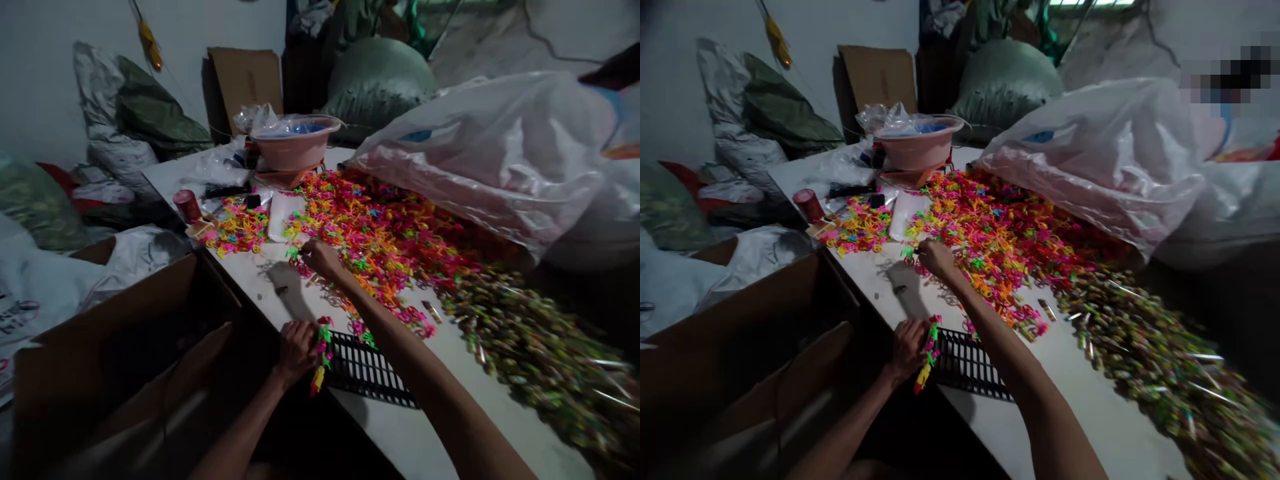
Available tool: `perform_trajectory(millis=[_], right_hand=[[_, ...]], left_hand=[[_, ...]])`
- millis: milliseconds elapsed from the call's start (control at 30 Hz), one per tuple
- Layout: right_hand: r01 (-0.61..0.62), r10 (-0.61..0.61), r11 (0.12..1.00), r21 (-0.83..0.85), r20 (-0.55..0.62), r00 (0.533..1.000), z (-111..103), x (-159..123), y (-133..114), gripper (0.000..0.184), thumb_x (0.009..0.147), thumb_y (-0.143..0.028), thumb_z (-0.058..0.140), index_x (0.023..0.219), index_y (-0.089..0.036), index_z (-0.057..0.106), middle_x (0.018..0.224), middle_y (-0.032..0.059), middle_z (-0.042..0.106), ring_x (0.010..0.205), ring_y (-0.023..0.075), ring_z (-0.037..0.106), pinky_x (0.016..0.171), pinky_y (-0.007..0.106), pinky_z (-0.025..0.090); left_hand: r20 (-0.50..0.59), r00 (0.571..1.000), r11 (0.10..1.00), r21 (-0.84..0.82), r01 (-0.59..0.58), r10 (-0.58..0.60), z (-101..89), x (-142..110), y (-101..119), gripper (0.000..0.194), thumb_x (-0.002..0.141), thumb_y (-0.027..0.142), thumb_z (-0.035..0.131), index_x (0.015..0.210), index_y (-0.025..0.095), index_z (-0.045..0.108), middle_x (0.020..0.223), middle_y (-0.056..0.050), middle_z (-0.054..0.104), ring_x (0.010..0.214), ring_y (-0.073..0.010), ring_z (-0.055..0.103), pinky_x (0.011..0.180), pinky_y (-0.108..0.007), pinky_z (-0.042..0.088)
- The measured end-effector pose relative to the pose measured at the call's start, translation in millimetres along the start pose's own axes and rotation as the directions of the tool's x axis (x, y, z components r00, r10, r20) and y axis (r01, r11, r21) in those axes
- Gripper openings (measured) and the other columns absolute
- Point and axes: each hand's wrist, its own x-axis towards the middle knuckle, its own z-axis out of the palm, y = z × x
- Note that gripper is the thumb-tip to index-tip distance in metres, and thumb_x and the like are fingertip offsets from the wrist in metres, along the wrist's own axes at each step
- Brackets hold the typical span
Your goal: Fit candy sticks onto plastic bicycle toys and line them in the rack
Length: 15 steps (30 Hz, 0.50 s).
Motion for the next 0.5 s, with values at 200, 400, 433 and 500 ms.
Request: perform_trajectory(millis=[200, 400, 433, 500], right_hand=[[-0.072, 0.271, 0.672, 0.737, -0.154, 0.950, -11, -127, 53, 0.019, 0.075, -0.036, 0.058, 0.071, -0.017, 0.059, 0.059, -0.0019, 0.056, 0.054, 0.0113, 0.049, 0.052, 0.023, 0.038], [-0.248, 0.380, 0.487, 0.837, 0.052, 0.924, 47, -226, 47, 0.015, 0.064, -0.031, 0.065, 0.070, -0.017, 0.064, 0.063, -0.0011, 0.061, 0.058, 0.0124, 0.052, 0.051, 0.022, 0.039], [-0.252, 0.404, 0.488, 0.836, 0.040, 0.914, 54, -231, 44, 0.015, 0.065, -0.030, 0.065, 0.072, -0.017, 0.066, 0.065, -0.0002, 0.063, 0.060, 0.0133, 0.054, 0.053, 0.023, 0.040], [-0.250, 0.436, 0.504, 0.827, 0.006, 0.900, 64, -234, 38, 0.013, 0.066, -0.028, 0.065, 0.073, -0.017, 0.068, 0.068, 0.0008, 0.065, 0.063, 0.0144, 0.057, 0.056, 0.024, 0.043]], left_hand=[[0.110, 0.992, 0.993, -0.092, 0.080, -0.070, -16.4, 2, -3, 0.030, 0.091, 0.029, 0.039, 0.098, 0.018, 0.067, 0.091, -0.009, 0.066, 0.085, -0.0212, 0.059, 0.079, -0.035, 0.045], [0.112, 0.926, 0.810, -0.455, 0.370, -0.361, -54.9, 17, 10, 0.033, 0.092, 0.032, 0.041, 0.112, 0.019, 0.064, 0.100, -0.007, 0.065, 0.092, -0.0183, 0.063, 0.083, -0.033, 0.051], [0.097, 0.911, 0.782, -0.483, 0.394, -0.400, -59.6, 21, 16, 0.035, 0.092, 0.035, 0.042, 0.117, 0.019, 0.062, 0.105, -0.007, 0.064, 0.096, -0.0185, 0.062, 0.087, -0.034, 0.050], [0.099, 0.913, 0.783, -0.482, 0.393, -0.396, -64.5, 30, 30, 0.041, 0.090, 0.038, 0.049, 0.125, 0.021, 0.057, 0.118, -0.007, 0.061, 0.111, -0.0205, 0.058, 0.098, -0.036, 0.046]])
